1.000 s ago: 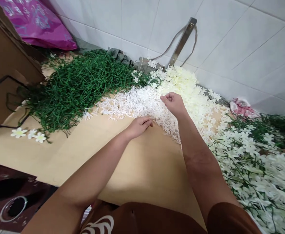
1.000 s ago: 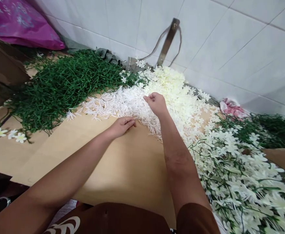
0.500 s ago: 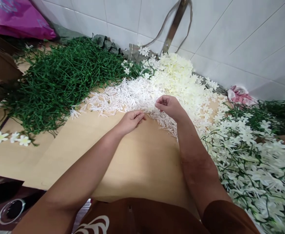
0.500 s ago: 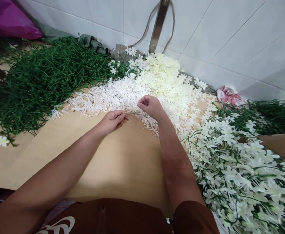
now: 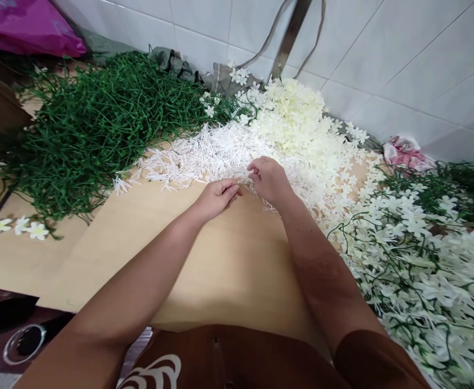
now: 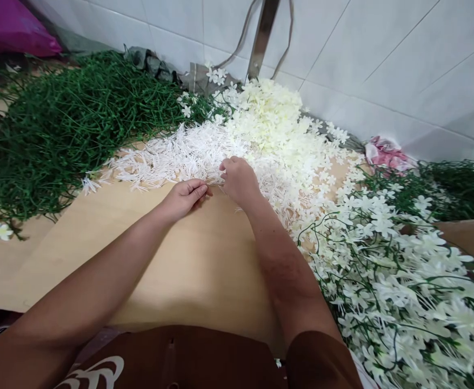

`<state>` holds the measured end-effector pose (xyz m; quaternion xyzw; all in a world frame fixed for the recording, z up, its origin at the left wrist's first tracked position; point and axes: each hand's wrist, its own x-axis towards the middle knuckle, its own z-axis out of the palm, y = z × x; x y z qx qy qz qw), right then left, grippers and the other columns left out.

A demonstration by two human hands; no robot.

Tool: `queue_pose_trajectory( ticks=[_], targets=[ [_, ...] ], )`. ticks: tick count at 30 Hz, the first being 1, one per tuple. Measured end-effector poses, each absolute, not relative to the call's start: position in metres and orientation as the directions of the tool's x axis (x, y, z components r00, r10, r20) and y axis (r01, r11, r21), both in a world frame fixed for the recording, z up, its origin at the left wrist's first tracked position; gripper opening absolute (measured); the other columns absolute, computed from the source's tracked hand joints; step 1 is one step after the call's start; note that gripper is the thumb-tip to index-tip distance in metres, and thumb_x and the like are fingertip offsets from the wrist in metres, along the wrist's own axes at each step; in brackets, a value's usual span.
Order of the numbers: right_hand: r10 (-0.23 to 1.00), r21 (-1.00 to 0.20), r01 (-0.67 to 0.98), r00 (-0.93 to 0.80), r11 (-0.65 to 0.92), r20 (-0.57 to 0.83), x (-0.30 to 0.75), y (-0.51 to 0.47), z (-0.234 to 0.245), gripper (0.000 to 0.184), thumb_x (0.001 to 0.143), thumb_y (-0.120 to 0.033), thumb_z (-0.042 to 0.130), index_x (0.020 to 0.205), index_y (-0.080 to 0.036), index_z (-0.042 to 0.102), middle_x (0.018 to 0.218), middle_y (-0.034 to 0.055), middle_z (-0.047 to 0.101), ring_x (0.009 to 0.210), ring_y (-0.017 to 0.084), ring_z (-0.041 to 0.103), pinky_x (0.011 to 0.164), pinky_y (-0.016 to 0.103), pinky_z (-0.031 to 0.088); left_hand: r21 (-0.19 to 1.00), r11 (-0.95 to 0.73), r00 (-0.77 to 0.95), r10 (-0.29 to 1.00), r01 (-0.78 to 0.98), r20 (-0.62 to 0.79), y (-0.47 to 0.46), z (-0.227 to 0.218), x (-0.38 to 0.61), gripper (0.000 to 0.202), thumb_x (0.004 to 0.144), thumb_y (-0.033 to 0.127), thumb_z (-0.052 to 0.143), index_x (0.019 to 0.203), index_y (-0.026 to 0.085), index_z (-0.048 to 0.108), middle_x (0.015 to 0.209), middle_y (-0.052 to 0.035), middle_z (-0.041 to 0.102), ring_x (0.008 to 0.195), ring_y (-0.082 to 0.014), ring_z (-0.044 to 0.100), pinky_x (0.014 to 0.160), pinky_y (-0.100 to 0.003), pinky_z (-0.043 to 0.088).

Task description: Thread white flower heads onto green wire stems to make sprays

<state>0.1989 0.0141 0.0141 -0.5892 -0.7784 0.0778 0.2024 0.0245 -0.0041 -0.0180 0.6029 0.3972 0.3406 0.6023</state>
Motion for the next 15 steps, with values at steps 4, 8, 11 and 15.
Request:
queue_pose_trajectory(
  ticks=[4,8,11,15],
  targets=[
    [0.955,-0.301,0.912,-0.228,0.278,0.192,0.201,0.014,0.008,0.018,0.077,-0.005,0.051,0.083,-0.015,0.065,0.09,0.0138,0.063,0.088,0.026,0.053,0.081,0.042,0.044,0.997,0.045,0.452,0.889,0.064,-0.069,-0.004,-0.019,0.025,0.027,0.083,0.042,0.057,0.075,0.016,0.061,0.051,0.005,0.044,0.045,-0.0068,0.039,0.045,-0.02,0.03],
    [0.946,-0.442,0.851,-0.171,0.282,0.274,0.205,0.012,0.015,0.011,0.077,-0.008,0.055,0.074,-0.018,0.058,0.082,0.0077,0.06,0.079,0.02,0.051,0.077,0.037,0.043,0.998,0.046,0.41,0.91,0.032,-0.055,-0.005,-0.018,0.026,0.022,0.083,0.037,0.058,0.079,0.016,0.061,0.052,0.0059,0.045,0.044,-0.0062,0.04,0.044,-0.02,0.031],
    [0.961,-0.654,0.709,-0.135,0.264,0.242,0.205,0.008,0.025,0.008,0.078,-0.014,0.059,0.073,-0.019,0.056,0.075,0.0025,0.057,0.069,0.015,0.049,0.07,0.033,0.043,0.996,0.058,0.32,0.947,-0.068,-0.033,-0.007,-0.016,0.029,0.024,0.077,0.036,0.066,0.091,0.017,0.061,0.06,0.0068,0.049,0.045,-0.0051,0.043,0.045,-0.02,0.035],
    [0.973,-0.806,0.547,-0.168,0.225,0.158,0.196,0.002,0.031,0.009,0.076,-0.016,0.062,0.071,-0.02,0.055,0.066,-0.0018,0.054,0.062,0.012,0.046,0.063,0.03,0.041,0.987,0.08,0.244,0.969,-0.141,-0.044,-0.006,-0.014,0.034,0.037,0.067,0.041,0.078,0.088,0.019,0.056,0.063,0.0081,0.05,0.044,-0.0042,0.043,0.042,-0.019,0.034]
  ],
)
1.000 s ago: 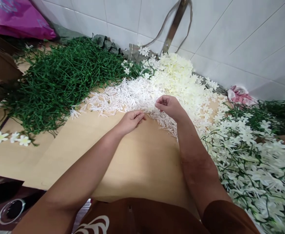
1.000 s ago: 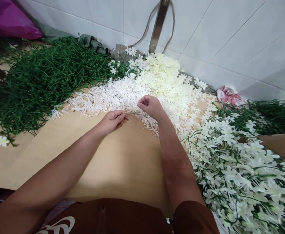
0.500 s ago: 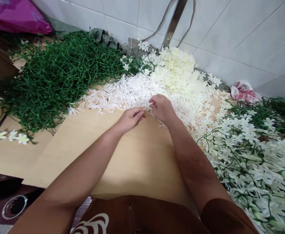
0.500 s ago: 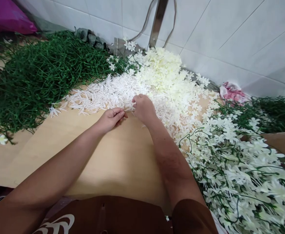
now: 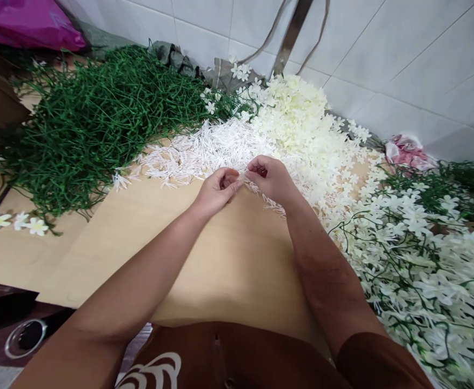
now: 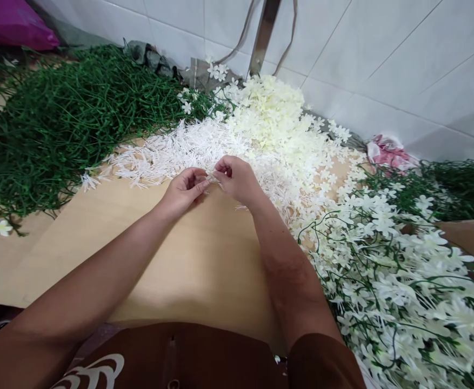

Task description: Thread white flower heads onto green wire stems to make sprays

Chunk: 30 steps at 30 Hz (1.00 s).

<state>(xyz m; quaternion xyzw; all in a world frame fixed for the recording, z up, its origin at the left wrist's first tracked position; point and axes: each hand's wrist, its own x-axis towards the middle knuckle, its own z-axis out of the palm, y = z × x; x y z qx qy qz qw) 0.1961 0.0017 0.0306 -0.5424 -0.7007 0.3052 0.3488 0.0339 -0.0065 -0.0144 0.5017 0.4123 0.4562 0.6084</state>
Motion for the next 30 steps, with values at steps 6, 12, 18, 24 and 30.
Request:
queue_pose_trajectory(
  ticks=[6,12,18,24,30],
  targets=[
    [0.975,-0.873,0.444,-0.177,0.202,0.136,0.185,0.0,0.03,0.006,0.076,-0.014,0.061,0.073,-0.019,0.058,0.062,-0.0037,0.052,0.057,0.009,0.044,0.06,0.028,0.04,0.991,0.111,0.145,0.984,-0.077,-0.099,-0.003,-0.014,0.033,0.026,0.08,0.028,0.066,0.066,0.019,0.047,0.049,0.0082,0.046,0.04,-0.0056,0.043,0.043,-0.02,0.034],
    [0.977,-0.96,0.208,-0.138,0.189,0.162,0.182,-0.006,0.037,0.007,0.076,-0.02,0.066,0.075,-0.02,0.059,0.072,-0.0007,0.062,0.069,0.012,0.057,0.067,0.029,0.047,0.991,0.117,0.108,0.988,-0.068,-0.109,-0.003,-0.013,0.031,0.027,0.081,0.023,0.063,0.062,0.02,0.044,0.045,0.008,0.047,0.039,-0.0065,0.044,0.043,-0.02,0.035],
    [0.972,-0.911,0.338,-0.061,0.236,0.229,0.173,-0.005,0.021,0.008,0.075,-0.014,0.066,0.075,-0.021,0.062,0.088,0.0018,0.066,0.088,0.016,0.062,0.086,0.036,0.051,0.995,0.09,0.106,0.991,-0.041,-0.085,-0.003,-0.019,0.032,0.025,0.081,0.026,0.064,0.065,0.02,0.045,0.045,0.0083,0.047,0.039,-0.0062,0.044,0.044,-0.019,0.035],
    [0.953,-0.878,0.379,-0.03,0.291,0.303,0.176,0.002,-0.001,0.009,0.076,-0.015,0.065,0.075,-0.022,0.06,0.098,0.0038,0.064,0.096,0.017,0.062,0.084,0.035,0.054,0.995,0.089,0.118,0.989,-0.037,-0.085,-0.004,-0.02,0.033,0.025,0.081,0.028,0.064,0.065,0.02,0.046,0.047,0.0077,0.048,0.04,-0.006,0.045,0.044,-0.019,0.034],
    [0.929,-0.806,0.474,-0.078,0.354,0.363,0.176,-0.001,-0.004,0.01,0.081,-0.016,0.062,0.074,-0.023,0.058,0.098,0.0036,0.066,0.095,0.017,0.063,0.081,0.035,0.056,0.996,0.072,0.108,0.992,-0.051,-0.066,-0.003,-0.022,0.033,0.024,0.078,0.03,0.067,0.066,0.02,0.049,0.05,0.0069,0.048,0.044,-0.0064,0.046,0.046,-0.019,0.035]
  ],
)
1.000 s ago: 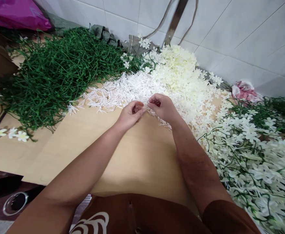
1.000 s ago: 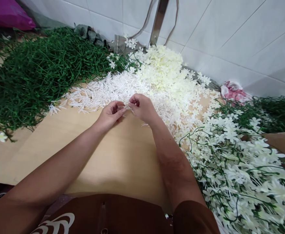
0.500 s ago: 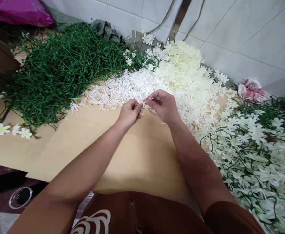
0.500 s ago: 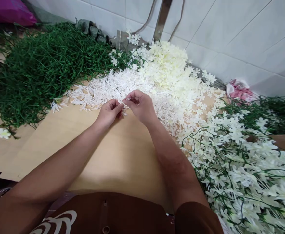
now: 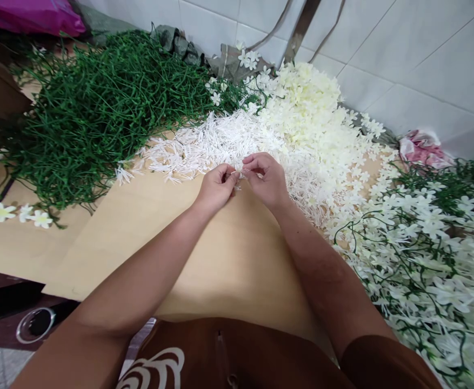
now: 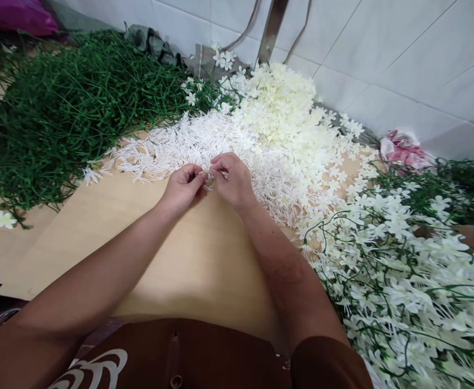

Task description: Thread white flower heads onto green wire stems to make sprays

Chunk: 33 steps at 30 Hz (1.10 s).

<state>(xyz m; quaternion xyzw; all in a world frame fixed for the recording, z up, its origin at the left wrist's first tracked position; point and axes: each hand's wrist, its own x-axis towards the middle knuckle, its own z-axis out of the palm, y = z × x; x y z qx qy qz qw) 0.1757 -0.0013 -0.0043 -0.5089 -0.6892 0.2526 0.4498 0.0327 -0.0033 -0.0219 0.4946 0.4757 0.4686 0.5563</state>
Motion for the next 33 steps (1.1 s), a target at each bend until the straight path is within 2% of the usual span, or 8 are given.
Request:
queue_pose_trajectory(
  ticks=[4,8,11,15,18,20,25,33],
  targets=[
    [0.945,-0.839,0.441,-0.078,0.319,0.318,0.174,-0.003,-0.003,0.01,0.08,-0.017,0.064,0.072,-0.022,0.06,0.101,0.0047,0.067,0.096,0.018,0.064,0.081,0.035,0.056,0.996,0.059,0.118,0.992,-0.062,-0.051,-0.003,-0.022,0.032,0.02,0.078,0.027,0.066,0.067,0.019,0.05,0.052,0.0068,0.048,0.044,-0.0063,0.045,0.045,-0.019,0.034],
    [0.984,-0.954,0.247,-0.089,0.172,0.154,0.176,-0.001,-0.003,0.011,0.075,-0.023,0.07,0.07,-0.021,0.06,0.097,0.0047,0.069,0.094,0.017,0.066,0.084,0.036,0.056,0.995,0.075,0.156,0.986,-0.062,-0.065,-0.004,-0.018,0.032,0.015,0.078,0.023,0.063,0.068,0.019,0.052,0.053,0.0068,0.047,0.043,-0.0065,0.044,0.044,-0.02,0.033],
    [0.99,-0.988,0.13,-0.128,0.08,0.063,0.179,0.003,-0.004,0.021,0.068,-0.032,0.077,0.068,-0.02,0.06,0.088,0.0026,0.068,0.08,0.014,0.065,0.079,0.034,0.056,0.998,0.051,0.161,0.986,-0.031,-0.045,-0.004,-0.016,0.031,0.011,0.077,0.02,0.062,0.068,0.018,0.055,0.054,0.0065,0.048,0.046,-0.0066,0.043,0.046,-0.02,0.032],
    [0.988,-0.987,0.135,-0.137,0.085,0.066,0.182,0.006,-0.004,0.027,0.065,-0.037,0.078,0.067,-0.02,0.057,0.072,-0.0007,0.064,0.063,0.011,0.058,0.065,0.03,0.053,0.998,-0.042,0.139,0.99,0.035,0.037,-0.004,-0.016,0.03,0.007,0.074,0.017,0.063,0.068,0.017,0.059,0.06,0.0048,0.053,0.056,-0.0077,0.045,0.054,-0.02,0.035],
    [0.989,-0.985,0.136,-0.116,0.104,0.088,0.183,0.007,-0.002,0.028,0.065,-0.038,0.078,0.068,-0.02,0.056,0.066,-0.0024,0.061,0.059,0.009,0.054,0.063,0.028,0.05,0.998,-0.058,0.19,0.981,0.028,0.051,-0.003,-0.017,0.028,0.005,0.076,0.014,0.059,0.072,0.016,0.062,0.065,0.003,0.058,0.062,-0.009,0.051,0.061,-0.021,0.04],
    [0.991,-0.993,0.076,-0.105,0.093,0.085,0.183,0.007,0.0,0.034,0.061,-0.042,0.081,0.067,-0.021,0.055,0.064,-0.0036,0.06,0.058,0.008,0.053,0.062,0.027,0.048,0.999,-0.053,0.164,0.985,-0.006,0.053,-0.002,-0.017,0.027,0.006,0.075,0.012,0.059,0.076,0.016,0.063,0.069,0.0023,0.06,0.066,-0.0095,0.054,0.064,-0.021,0.042],
    [0.989,-0.985,-0.164,-0.142,-0.057,-0.034,0.183,0.005,0.001,0.049,0.046,-0.05,0.089,0.065,-0.021,0.055,0.059,-0.0058,0.058,0.054,0.008,0.051,0.056,0.024,0.044,0.995,-0.038,0.111,0.993,-0.098,0.048,0.0,-0.011,0.022,0.01,0.073,0.017,0.067,0.083,0.016,0.064,0.067,0.004,0.059,0.063,-0.0086,0.052,0.064,-0.021,0.042],
    [0.975,-0.962,-0.227,-0.19,-0.154,-0.112,0.173,0.001,-0.002,0.051,0.043,-0.045,0.092,0.075,-0.021,0.06,0.058,-0.0074,0.058,0.055,0.007,0.052,0.057,0.022,0.045,0.997,-0.072,0.142,0.987,-0.01,0.073,-0.001,-0.018,0.025,0.008,0.075,0.022,0.065,0.076,0.015,0.06,0.069,0.0018,0.061,0.063,-0.0094,0.055,0.062,-0.021,0.044]
  ],
)
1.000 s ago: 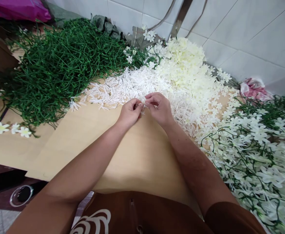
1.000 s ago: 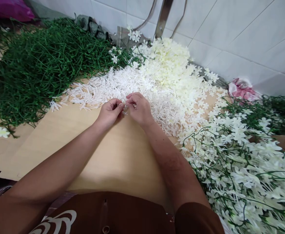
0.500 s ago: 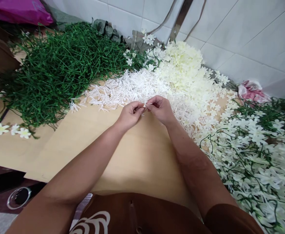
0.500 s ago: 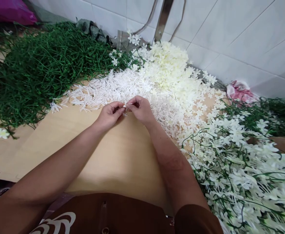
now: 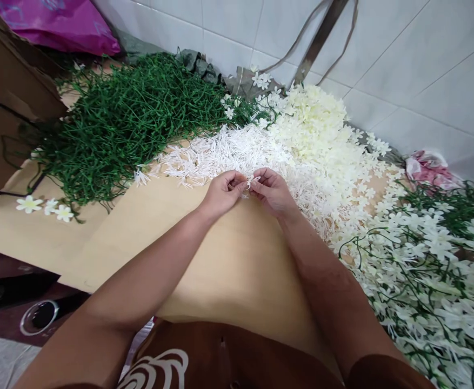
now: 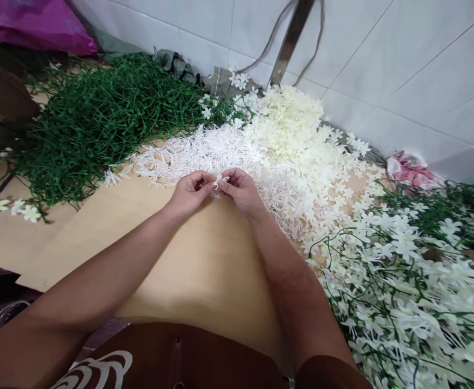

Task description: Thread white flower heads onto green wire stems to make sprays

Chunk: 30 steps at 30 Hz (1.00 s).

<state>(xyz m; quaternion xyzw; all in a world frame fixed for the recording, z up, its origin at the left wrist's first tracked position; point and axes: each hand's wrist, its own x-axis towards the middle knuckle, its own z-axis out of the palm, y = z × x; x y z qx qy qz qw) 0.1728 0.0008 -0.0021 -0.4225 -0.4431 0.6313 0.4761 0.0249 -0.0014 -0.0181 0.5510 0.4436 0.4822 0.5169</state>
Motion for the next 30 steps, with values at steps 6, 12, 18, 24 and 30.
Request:
queue_pose_trajectory(
  ticks=[6,12,18,24,30],
  targets=[
    [0.975,-0.982,-0.145,-0.201,-0.122,-0.091,0.174,0.0,-0.005,0.046,0.049,-0.048,0.09,0.071,-0.019,0.062,0.056,-0.0063,0.059,0.052,0.006,0.051,0.053,0.021,0.042,0.765,-0.418,0.295,0.905,0.489,0.306,-0.001,-0.004,0.0,0.015,0.083,0.021,0.053,0.083,0.017,0.067,0.084,-0.0042,0.065,0.08,-0.0162,0.059,0.073,-0.029,0.045],
    [0.977,-0.982,-0.16,-0.203,-0.099,-0.065,0.174,0.005,-0.015,0.049,0.045,-0.05,0.09,0.069,-0.02,0.059,0.056,-0.0066,0.059,0.051,0.005,0.05,0.053,0.021,0.042,0.252,-0.235,0.177,0.957,0.939,0.232,0.041,0.026,-0.058,0.04,0.081,0.007,0.043,0.107,0.017,0.072,0.114,-0.0121,0.063,0.109,-0.0278,0.054,0.087,-0.039,0.042],
    [0.966,-0.984,-0.159,-0.257,-0.085,-0.042,0.172,0.008,-0.021,0.053,0.046,-0.053,0.089,0.07,-0.019,0.057,0.058,-0.0057,0.059,0.053,0.006,0.052,0.054,0.021,0.041,-0.04,-0.265,0.267,0.959,0.964,0.093,0.075,0.023,-0.074,0.037,0.087,0.016,0.044,0.111,0.016,0.072,0.116,-0.015,0.064,0.113,-0.03,0.052,0.087,-0.039,0.04],
    [0.96,-0.977,-0.186,-0.275,-0.106,-0.052,0.172,0.009,-0.02,0.054,0.044,-0.053,0.089,0.069,-0.018,0.056,0.055,-0.0073,0.06,0.048,0.004,0.05,0.051,0.021,0.039,0.115,-0.208,0.202,0.977,0.971,0.067,0.093,0.037,-0.071,0.02,0.083,0.031,0.061,0.093,0.019,0.073,0.103,-0.0089,0.071,0.1,-0.0259,0.061,0.079,-0.033,0.042],
    [0.956,-0.972,-0.205,-0.29,-0.117,-0.054,0.175,0.011,-0.02,0.052,0.044,-0.051,0.09,0.069,-0.018,0.058,0.054,-0.0064,0.061,0.05,0.005,0.053,0.052,0.021,0.043,0.558,-0.133,0.058,0.987,0.819,0.15,0.104,0.052,-0.066,0.017,0.074,0.028,0.071,0.087,0.018,0.073,0.077,-0.0046,0.07,0.072,-0.0188,0.06,0.07,-0.031,0.043]
  ],
)
